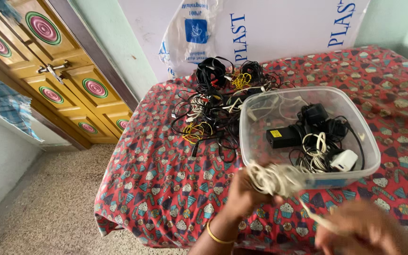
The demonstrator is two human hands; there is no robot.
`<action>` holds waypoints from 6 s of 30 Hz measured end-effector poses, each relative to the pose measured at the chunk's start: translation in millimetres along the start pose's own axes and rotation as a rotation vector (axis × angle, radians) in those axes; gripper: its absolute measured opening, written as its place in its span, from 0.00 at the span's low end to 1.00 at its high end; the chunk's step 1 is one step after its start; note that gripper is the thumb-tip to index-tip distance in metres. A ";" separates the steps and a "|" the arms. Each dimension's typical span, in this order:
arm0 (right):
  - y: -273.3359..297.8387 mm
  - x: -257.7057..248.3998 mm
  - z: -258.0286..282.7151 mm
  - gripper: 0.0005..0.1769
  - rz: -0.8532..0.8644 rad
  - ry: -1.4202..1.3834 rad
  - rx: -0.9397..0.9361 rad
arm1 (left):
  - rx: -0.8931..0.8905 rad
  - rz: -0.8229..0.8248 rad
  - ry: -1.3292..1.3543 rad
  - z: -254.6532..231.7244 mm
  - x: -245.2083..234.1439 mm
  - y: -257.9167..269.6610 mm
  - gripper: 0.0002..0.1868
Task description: The person untangles and coils various cables and power adapters, then places them into a clear plastic container on a patterned tablecloth. The person handles white, yellow, and black cables one at a time, winding each before depositing it into the container.
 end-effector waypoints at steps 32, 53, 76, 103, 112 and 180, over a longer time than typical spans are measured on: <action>-34.3 40.9 -127.8 0.22 -0.400 -0.564 0.697 | -0.126 0.095 0.463 24.2 16.8 34.0 0.54; 20.5 88.9 -126.3 0.34 -0.500 -0.901 0.639 | 0.010 0.050 0.279 14.5 1.4 15.2 0.51; 0.1 88.7 -136.6 0.45 -0.245 -0.967 0.607 | -0.077 -0.148 -1.244 -52.6 -15.2 -192.0 0.28; 75.6 -77.3 -99.1 0.14 -1.036 0.304 0.561 | 0.004 0.272 -2.044 88.0 -7.3 -304.5 0.12; 64.6 -69.0 -93.0 0.14 -1.097 0.427 0.658 | 0.106 0.311 -1.915 88.0 6.2 -297.2 0.14; -14.4 125.4 -149.8 0.12 -0.079 0.264 0.630 | -0.478 -0.705 -1.428 -44.3 -308.8 -90.9 0.25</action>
Point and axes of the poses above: each hand's wrist, its own y-axis away from the middle knuckle, its own x-axis out of the palm, z = x × y, the point moved 6 cm from there along -y, towards the middle knuckle, and after that the axes turned 9 degrees about -x, right-handed, at the moved point
